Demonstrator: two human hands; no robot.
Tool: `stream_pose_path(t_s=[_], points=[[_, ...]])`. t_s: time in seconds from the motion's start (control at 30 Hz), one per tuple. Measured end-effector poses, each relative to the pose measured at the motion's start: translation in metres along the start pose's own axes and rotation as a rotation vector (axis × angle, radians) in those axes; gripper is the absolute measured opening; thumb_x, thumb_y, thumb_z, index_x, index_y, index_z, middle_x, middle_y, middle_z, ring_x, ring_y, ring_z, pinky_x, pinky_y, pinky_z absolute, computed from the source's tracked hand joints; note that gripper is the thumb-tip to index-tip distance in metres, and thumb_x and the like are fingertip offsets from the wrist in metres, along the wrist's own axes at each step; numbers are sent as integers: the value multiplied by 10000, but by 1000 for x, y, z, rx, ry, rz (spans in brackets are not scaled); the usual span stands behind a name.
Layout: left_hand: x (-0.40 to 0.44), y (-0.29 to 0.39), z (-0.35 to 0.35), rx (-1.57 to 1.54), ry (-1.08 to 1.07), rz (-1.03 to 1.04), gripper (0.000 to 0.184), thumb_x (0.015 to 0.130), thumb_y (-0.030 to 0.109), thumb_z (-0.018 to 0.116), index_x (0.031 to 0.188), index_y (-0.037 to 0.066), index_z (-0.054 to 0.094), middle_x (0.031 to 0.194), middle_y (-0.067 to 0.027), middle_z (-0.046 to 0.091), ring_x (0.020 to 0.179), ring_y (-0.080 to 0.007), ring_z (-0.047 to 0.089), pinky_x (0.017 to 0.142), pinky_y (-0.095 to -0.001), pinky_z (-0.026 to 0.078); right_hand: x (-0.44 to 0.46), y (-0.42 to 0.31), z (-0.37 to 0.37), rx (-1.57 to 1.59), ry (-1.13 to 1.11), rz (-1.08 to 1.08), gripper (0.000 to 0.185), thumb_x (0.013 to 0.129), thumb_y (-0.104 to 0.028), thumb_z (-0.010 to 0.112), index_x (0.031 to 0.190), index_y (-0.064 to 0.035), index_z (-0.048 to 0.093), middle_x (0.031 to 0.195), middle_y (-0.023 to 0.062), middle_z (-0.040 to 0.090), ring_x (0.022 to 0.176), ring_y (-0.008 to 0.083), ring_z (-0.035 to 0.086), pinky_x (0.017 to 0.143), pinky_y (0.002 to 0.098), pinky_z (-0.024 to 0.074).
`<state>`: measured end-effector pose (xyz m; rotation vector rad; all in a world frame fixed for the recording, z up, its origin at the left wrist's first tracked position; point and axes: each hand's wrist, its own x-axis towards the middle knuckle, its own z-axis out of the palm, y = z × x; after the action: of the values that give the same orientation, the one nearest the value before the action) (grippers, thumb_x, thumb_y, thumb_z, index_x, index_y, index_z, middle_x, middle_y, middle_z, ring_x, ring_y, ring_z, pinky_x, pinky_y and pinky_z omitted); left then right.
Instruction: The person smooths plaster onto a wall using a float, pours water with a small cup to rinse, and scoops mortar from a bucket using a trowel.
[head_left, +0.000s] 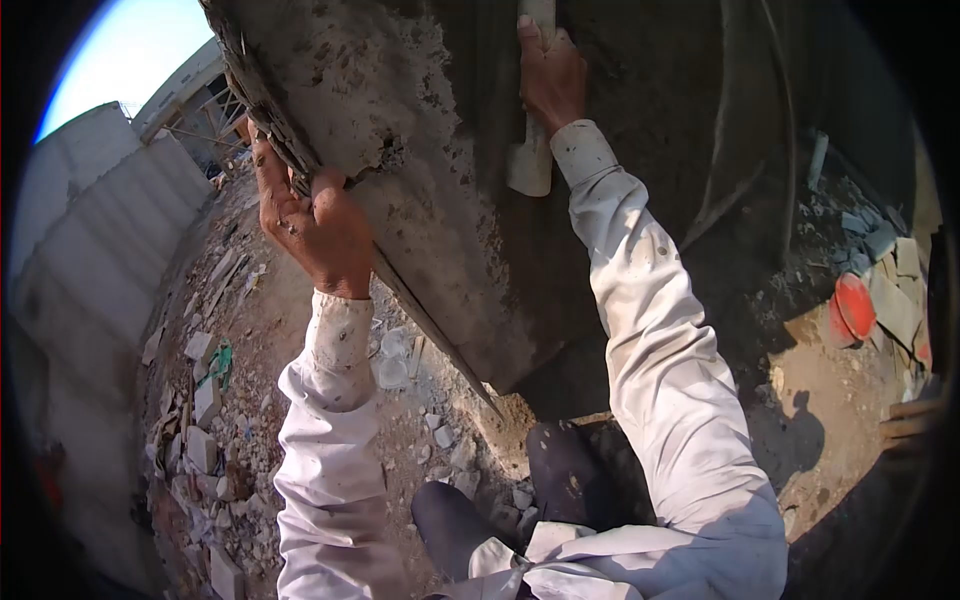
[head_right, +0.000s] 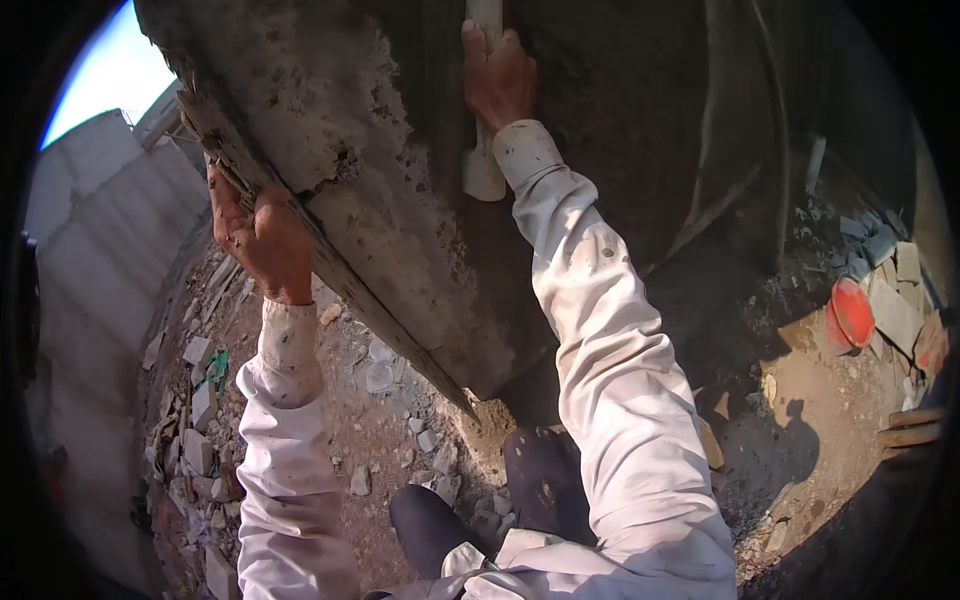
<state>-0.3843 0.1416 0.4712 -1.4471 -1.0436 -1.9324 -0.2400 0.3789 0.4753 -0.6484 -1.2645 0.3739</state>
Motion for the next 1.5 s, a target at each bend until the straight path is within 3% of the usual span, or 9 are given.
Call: stream_pose_path(t_s=[0.2, 0.27, 0.47, 0.73, 0.77, 0.9, 0.97, 1.27, 1.5], points=[[-4, -7, -4, -53, 9, -11, 396, 795, -3, 503, 1171, -106, 573, 1036, -75, 640, 901, -158, 556, 826, -276, 465, -200, 24, -10, 41, -296, 158, 449, 935, -423, 614, 951, 6, 484, 708, 276, 629, 718, 485, 638, 586, 514, 499], [0, -18, -14, 114, -62, 196, 363, 786, -8, 510, 1131, -96, 581, 1026, -62, 636, 891, -147, 545, 814, -259, 456, -257, 56, -15, -9, -353, 162, 458, 915, -439, 636, 976, -15, 475, 719, 270, 632, 719, 484, 636, 586, 526, 502], [0, -12, -9, 93, -38, 61, 336, 736, -32, 523, 1064, -43, 595, 960, -41, 620, 852, -153, 541, 814, -247, 431, -340, 124, -43, -78, -492, 150, 453, 892, -438, 657, 976, -28, 484, 761, 266, 644, 770, 472, 644, 638, 540, 504], [-2, -13, -6, -85, -16, -45, 309, 740, -21, 554, 1046, -21, 597, 935, -36, 610, 840, -160, 542, 814, -272, 446, -198, 96, -45, 67, -317, 166, 495, 958, -457, 571, 1046, 30, 556, 801, 269, 654, 814, 469, 656, 678, 470, 504], [-2, -13, -7, -141, -3, -76, 287, 742, -23, 557, 1025, -24, 601, 934, -38, 609, 841, -161, 544, 813, -276, 448, -166, 91, -45, 88, -258, 127, 494, 956, -473, 562, 986, 20, 545, 679, 239, 633, 711, 453, 660, 604, 486, 498], [3, -24, -21, 77, -140, 127, 343, 752, -63, 529, 1089, -36, 591, 986, -54, 636, 870, -164, 588, 802, -277, 471, -76, 84, -53, 39, -155, 41, 640, 942, -561, 535, 1017, 71, 604, 776, 284, 667, 810, 468, 668, 723, 476, 514], [1, -24, -14, 56, -92, 218, 179, 756, -42, 554, 919, -53, 626, 941, -50, 619, 835, -178, 558, 799, -284, 458, -72, 86, -51, 6, -96, 45, 622, 944, -545, 537, 1002, 72, 601, 760, 282, 661, 812, 473, 664, 725, 482, 510], [-3, -3, -5, 95, 6, 20, 440, 776, -26, 510, 1208, -91, 558, 1119, -72, 636, 949, -147, 542, 864, -252, 432, -206, 56, -20, 56, -249, 169, 460, 948, -426, 585, 949, 30, 524, 710, 291, 627, 741, 486, 648, 609, 512, 494], [-4, -14, -10, -130, 15, -101, 519, 736, -47, 498, 1251, -84, 556, 1114, -68, 633, 949, -147, 542, 862, -249, 432, -69, 46, -27, -9, -13, -5, 529, 959, -479, 543, 974, 48, 586, 759, 273, 656, 747, 467, 659, 644, 492, 512]])
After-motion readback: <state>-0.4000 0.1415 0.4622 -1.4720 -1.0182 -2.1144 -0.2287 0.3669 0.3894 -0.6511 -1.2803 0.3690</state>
